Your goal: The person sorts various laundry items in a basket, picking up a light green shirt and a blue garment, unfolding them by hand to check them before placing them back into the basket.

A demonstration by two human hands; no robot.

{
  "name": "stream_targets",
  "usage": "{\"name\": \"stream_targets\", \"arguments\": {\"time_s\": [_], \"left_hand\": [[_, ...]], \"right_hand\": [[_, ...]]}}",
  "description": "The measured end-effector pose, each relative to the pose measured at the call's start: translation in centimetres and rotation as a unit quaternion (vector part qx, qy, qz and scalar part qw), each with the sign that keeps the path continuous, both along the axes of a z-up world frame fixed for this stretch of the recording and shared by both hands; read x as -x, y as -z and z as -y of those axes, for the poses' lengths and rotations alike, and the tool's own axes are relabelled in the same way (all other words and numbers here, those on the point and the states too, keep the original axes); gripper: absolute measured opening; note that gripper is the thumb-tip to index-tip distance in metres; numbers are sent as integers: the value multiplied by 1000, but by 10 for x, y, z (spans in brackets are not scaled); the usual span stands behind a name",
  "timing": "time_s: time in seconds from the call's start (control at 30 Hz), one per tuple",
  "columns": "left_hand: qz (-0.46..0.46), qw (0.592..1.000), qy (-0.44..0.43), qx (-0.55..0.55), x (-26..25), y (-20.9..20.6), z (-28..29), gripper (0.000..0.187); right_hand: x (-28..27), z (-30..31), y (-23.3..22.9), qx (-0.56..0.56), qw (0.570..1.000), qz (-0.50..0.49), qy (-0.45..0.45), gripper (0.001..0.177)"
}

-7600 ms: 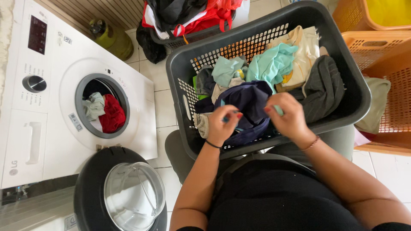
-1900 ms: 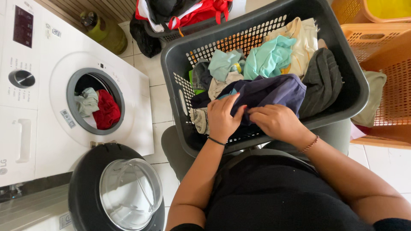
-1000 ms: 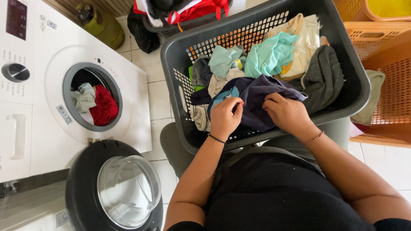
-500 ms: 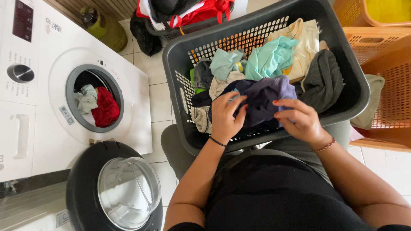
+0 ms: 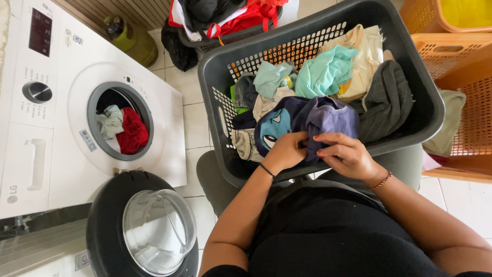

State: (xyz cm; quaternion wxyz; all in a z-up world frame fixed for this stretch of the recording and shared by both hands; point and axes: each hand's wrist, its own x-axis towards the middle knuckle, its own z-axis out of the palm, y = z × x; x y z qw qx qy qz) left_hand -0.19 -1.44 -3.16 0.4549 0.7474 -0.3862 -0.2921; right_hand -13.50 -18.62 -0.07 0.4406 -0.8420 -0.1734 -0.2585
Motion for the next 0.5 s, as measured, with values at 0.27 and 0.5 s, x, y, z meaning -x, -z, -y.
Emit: {"name": "stream_targets", "arguments": {"time_s": [0.27,0.5], "left_hand": [[-105,944,-201,241,-22,17,-31,7],[-267,875,-234,328,-17,25,-40,9]], "right_hand": [[-1,1,1,54,996,-68,32,15],[-4,-17,-13,87,990,-107,40,17]]}}
